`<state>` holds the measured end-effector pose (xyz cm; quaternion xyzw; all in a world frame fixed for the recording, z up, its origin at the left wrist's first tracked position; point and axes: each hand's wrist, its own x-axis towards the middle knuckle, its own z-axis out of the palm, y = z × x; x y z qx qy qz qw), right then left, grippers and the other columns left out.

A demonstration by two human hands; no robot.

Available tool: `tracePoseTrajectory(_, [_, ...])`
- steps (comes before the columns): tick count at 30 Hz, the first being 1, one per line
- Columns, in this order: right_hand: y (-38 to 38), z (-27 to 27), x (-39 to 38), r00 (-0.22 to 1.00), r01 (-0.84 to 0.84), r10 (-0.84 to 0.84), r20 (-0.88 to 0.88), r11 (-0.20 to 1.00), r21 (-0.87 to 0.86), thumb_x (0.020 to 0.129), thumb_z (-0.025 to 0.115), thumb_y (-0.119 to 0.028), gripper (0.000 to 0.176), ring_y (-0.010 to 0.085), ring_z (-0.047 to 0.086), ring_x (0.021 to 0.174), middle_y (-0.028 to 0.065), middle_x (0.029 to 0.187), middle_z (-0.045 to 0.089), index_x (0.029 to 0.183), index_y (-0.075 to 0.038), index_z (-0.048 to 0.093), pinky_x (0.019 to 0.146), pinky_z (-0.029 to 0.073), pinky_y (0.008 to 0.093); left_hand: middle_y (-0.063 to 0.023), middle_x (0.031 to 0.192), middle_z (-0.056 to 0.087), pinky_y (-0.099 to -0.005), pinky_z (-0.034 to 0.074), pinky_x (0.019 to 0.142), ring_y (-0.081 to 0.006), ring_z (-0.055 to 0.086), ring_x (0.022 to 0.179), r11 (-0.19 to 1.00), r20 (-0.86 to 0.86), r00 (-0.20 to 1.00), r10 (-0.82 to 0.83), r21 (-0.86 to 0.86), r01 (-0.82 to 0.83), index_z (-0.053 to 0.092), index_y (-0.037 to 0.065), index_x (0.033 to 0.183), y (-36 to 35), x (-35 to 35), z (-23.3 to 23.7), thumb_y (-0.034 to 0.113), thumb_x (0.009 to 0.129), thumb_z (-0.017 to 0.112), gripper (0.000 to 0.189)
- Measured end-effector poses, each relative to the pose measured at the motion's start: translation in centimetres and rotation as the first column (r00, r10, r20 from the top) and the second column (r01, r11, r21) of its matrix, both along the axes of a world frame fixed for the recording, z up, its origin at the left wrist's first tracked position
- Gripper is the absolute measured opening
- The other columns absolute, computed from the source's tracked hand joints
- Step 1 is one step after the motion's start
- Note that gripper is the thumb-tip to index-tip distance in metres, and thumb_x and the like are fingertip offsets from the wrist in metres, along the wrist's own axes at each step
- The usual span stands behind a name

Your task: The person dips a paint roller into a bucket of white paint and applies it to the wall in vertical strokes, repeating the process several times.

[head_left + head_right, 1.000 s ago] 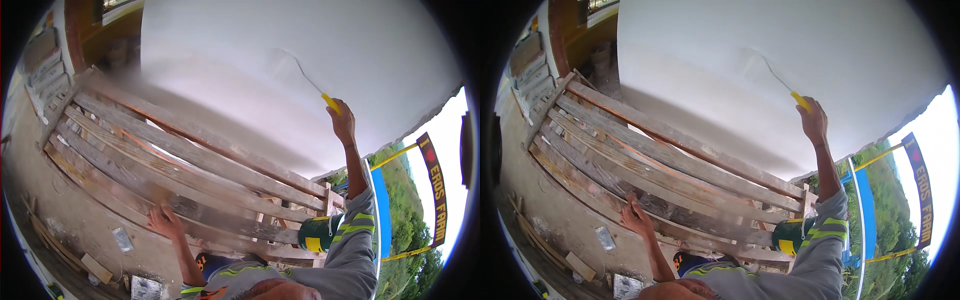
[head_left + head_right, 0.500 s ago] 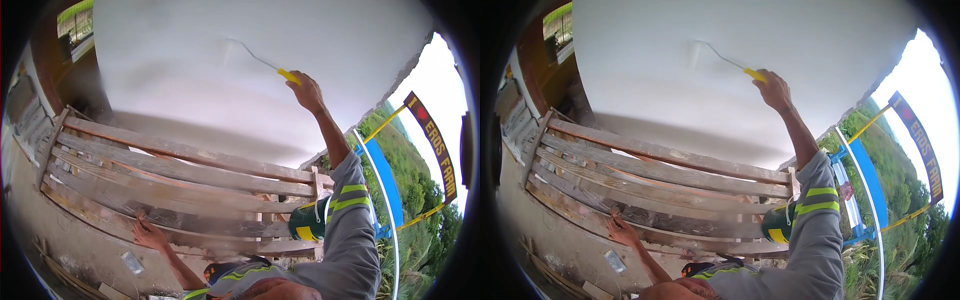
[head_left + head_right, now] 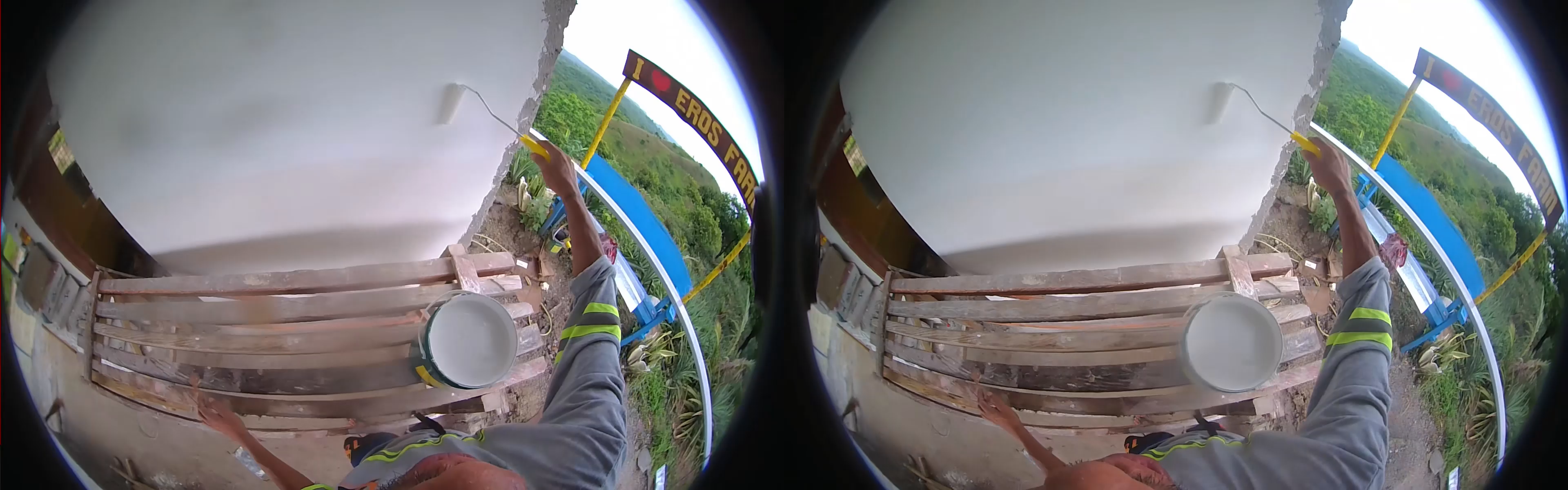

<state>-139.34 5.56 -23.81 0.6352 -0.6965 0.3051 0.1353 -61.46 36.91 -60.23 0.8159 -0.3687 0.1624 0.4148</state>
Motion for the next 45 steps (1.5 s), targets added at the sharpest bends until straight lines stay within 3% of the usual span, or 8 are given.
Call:
tracePoseTrajectory(7, [2.5,-14.2,-5.0,0.907,-0.042,0.106,0.409,0.986,-0.163,0.097,0.061,-0.028,0.039,0.0228,0.067,0.089,0.0134,0.101,0.070,0.123,0.000,0.062,0.081,0.051,0.0357,-0.0299,0.153,0.035,-0.0517,0.034,0.113,-0.0460,0.042,0.135,0.957,-0.433,0.901,0.034,0.275,0.096,0.035,-0.002,0.151,4.2,-10.8,-0.3,0.046,0.104,0.045,0.068])
tracePoseTrajectory(10, [0.9,-22.6,0.8,0.650,-0.172,0.315,0.692,0.947,-0.270,0.096,0.061,-0.031,0.042,0.0232,0.062,0.082,0.0140,0.089,0.065,0.124,0.001,0.061,0.077,0.049,0.0374,-0.0308,0.156,0.030,-0.0498,0.032,0.116,-0.0462,0.037,0.140,0.912,-0.471,0.882,0.022,0.370,0.175,0.028,-0.006,0.153,3.9,-14.4,0.9,0.048,0.103,0.044,0.075])
tracePoseTrajectory(14, [-1.4,-21.2,9.3,0.353,-0.176,0.335,0.874,0.941,-0.289,0.098,0.061,-0.029,0.041,0.0153,0.060,0.075,0.0090,0.084,0.064,0.125,0.001,0.060,0.072,0.049,0.0341,-0.0315,0.157,0.027,-0.0475,0.028,0.119,-0.0452,0.032,0.144,0.805,-0.368,0.917,0.157,0.585,0.097,0.022,-0.009,0.154,2.0,-17.2,2.5,0.052,0.101,0.045,0.083])
tracePoseTrajectory(17, [-3.2,-13.4,11.2,0.368,-0.144,0.359,0.858,0.933,-0.329,0.098,0.061,-0.031,0.041,0.0161,0.060,0.074,0.0087,0.081,0.063,0.122,0.002,0.060,0.069,0.048,0.0340,-0.0304,0.159,0.025,-0.0483,0.029,0.118,-0.0452,0.031,0.144,0.741,-0.344,0.935,0.087,0.650,0.170,0.017,-0.009,0.155,1.8,-16.1,2.8,0.055,0.100,0.044,0.088])
tracePoseTrajectory(25, [-10.6,4.1,10.6,0.365,-0.143,0.560,0.744,0.823,-0.549,0.097,0.063,-0.033,0.042,0.0127,0.057,0.072,0.0065,0.080,0.061,0.118,0.004,0.061,0.064,0.047,0.0316,-0.0288,0.127,0.060,-0.0530,0.041,0.104,-0.0469,0.054,0.122,0.725,-0.328,0.942,-0.068,0.633,0.273,0.062,-0.001,0.124,1.1,-14.5,4.2,0.055,0.103,0.037,0.065])
tracePoseTrajectory(35, [-2.5,-27.9,12.2,0.459,-0.222,0.265,0.848,0.958,-0.180,0.099,0.062,-0.029,0.042,0.0149,0.057,0.077,0.0062,0.086,0.059,0.128,0.000,0.056,0.070,0.048,0.0317,-0.0239,0.115,0.065,-0.0562,0.051,0.081,-0.0434,0.063,0.106,0.617,-0.106,0.928,-0.358,0.719,0.320,0.056,0.012,0.130,2.6,-11.1,1.6,0.039,0.107,0.035,0.041])
tracePoseTrajectory(41, [-0.1,-28.9,7.3,0.390,-0.292,0.337,0.857,0.928,-0.232,0.099,0.060,-0.026,0.043,0.0288,0.065,0.097,0.0224,0.107,0.067,0.133,0.000,0.056,0.087,0.050,0.0390,-0.0340,0.140,0.049,-0.0536,0.045,0.100,-0.0505,0.053,0.122,0.719,-0.397,0.918,0.009,0.640,0.270,0.043,-0.002,0.144,3.2,-13.2,3.7,0.053,0.102,0.041,0.070])
tracePoseTrajectory(45, [-1.1,-20.5,-0.7,0.769,-0.278,0.331,0.547,0.944,-0.180,0.098,0.062,-0.024,0.039,0.0349,0.067,0.101,0.0215,0.112,0.068,0.130,-0.003,0.059,0.089,0.051,0.0411,-0.0367,0.141,0.046,-0.0523,0.038,0.108,-0.0498,0.046,0.131,0.815,-0.465,0.885,0.006,0.516,0.265,0.038,-0.008,0.146,3.4,-15.2,5.0,0.062,0.099,0.042,0.085])
